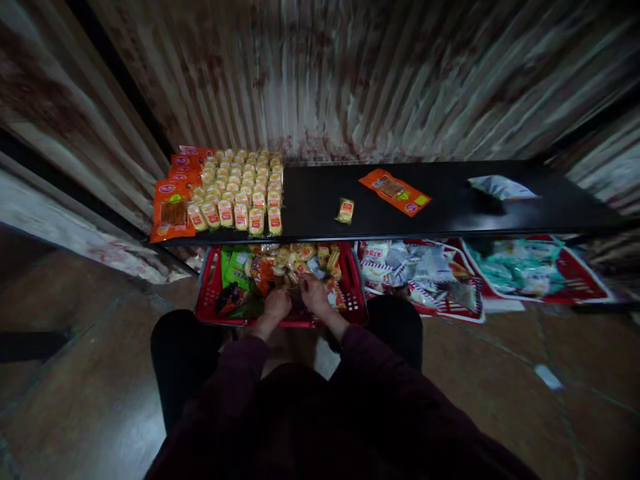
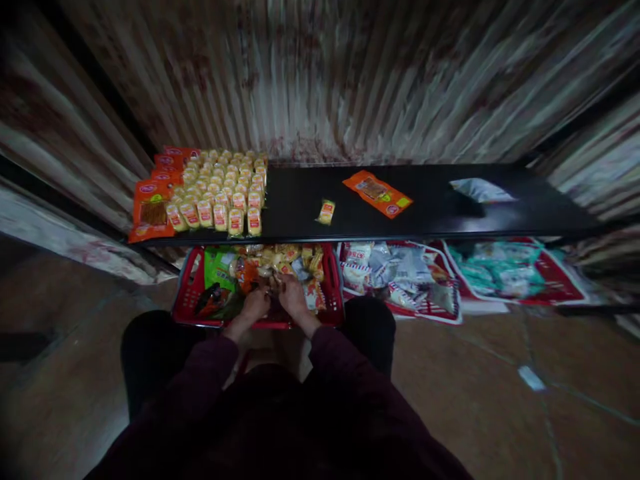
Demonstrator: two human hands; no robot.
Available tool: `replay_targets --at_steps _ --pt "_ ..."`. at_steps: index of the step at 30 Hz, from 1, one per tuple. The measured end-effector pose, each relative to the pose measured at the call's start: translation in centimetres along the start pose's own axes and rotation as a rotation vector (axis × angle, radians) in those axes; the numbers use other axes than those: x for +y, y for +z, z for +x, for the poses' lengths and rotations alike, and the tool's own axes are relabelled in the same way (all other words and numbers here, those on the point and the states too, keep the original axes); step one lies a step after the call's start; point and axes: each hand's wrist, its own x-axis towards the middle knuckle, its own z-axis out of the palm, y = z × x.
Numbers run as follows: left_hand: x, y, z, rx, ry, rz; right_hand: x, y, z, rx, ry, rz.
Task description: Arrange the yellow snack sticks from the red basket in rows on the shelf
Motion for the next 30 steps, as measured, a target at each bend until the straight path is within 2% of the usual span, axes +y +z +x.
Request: replay_targets --at_steps 3,10,15,18,22,27,30 --pt "0.0 -0.1 0.1 -0.067 -0.03 0.01 1.0 -0.4 -0.7 -0.027 0.058 -0.042" --pt "-0.3 0.1 0.8 -0.078 -0.035 0.011 2.6 -0.6 0.0 -0.027 0.22 0.032" --pt "-0.5 0.7 1.3 -0.055 -0.013 -0.05 3.5 -0.7 1.2 -0.013 0.348 0.082" --pt "-0.4 0.8 1.7 -0.005 0.045 -0.094 4.3 -0.5 1.6 -0.004 0.384 0.178" --pt "0.1 0.7 2.6 0.028 0.116 -0.127 5.3 -0.1 1.9 0.032 0.481 0.501" --pt "0.5 0.4 4.1 -0.046 0.09 -0.067 5.0 0.5 2.1 0.089 0.604 1.18" --pt "0.6 0.3 4.9 -0.064 0.068 -0.065 4.3 1.3 2.5 0.045 0.659 1.278"
